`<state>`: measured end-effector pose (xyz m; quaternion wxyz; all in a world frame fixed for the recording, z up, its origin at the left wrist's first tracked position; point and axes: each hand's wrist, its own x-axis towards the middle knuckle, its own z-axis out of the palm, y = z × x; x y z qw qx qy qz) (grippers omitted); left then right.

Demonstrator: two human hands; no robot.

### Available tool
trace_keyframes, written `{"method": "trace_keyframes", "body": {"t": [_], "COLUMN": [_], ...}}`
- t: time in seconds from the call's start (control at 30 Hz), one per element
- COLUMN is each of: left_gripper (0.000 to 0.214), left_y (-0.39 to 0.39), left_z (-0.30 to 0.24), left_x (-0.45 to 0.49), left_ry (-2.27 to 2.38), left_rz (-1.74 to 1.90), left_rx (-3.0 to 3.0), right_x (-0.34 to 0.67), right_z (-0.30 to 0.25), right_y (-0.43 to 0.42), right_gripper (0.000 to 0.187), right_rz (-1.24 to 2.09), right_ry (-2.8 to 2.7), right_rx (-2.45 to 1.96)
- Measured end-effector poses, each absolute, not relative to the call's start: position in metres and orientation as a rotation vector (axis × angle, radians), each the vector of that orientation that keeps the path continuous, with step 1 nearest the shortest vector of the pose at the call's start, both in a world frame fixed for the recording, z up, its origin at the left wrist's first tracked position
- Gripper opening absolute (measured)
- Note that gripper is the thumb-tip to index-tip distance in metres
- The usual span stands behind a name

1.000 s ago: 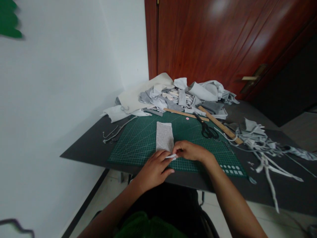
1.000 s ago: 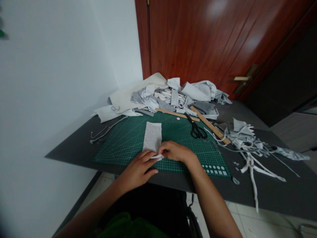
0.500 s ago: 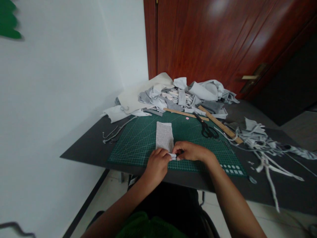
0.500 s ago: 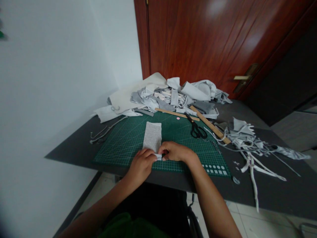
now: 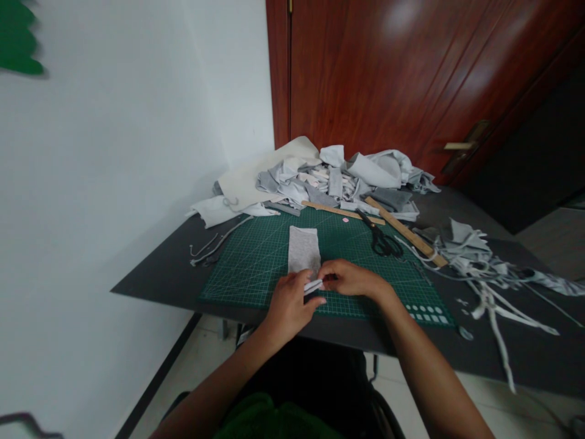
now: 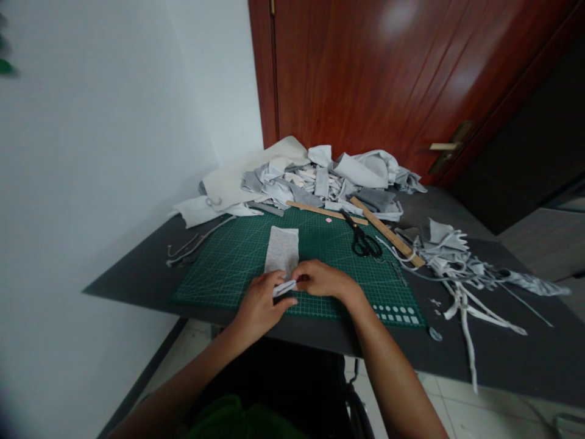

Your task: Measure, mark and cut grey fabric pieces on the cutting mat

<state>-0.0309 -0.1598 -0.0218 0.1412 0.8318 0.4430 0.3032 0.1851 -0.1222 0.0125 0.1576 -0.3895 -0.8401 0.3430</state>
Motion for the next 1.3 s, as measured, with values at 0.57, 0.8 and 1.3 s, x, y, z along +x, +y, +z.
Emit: {"method": "trace_keyframes", "body": {"t": [0.57, 0.8, 1.3], "left_gripper": [0.020, 0.018, 0.018], "left_y": [-0.159, -0.161, -0.167], "left_z": [-0.023, -0.023, -0.029], "left_x": [-0.035, -0.034, -0.050], "left_ry": [1.155, 1.190, 1.147], "left_rz": [1.001, 0.970, 1.056], "left_rx": [2.307, 2.345, 2.331], "right_x": [0.180, 0.176, 0.181], "right_z": [0.012, 0.017, 0.016], "right_y": [-0.125, -0.128, -0.125], "right_gripper": [0.018, 0.011, 0.016], "right_rz": [0.983, 0.892, 1.004], "right_ry": [-2.321, -2.372, -2.333], "right_rx": [-1.151, -1.020, -1.040]}}
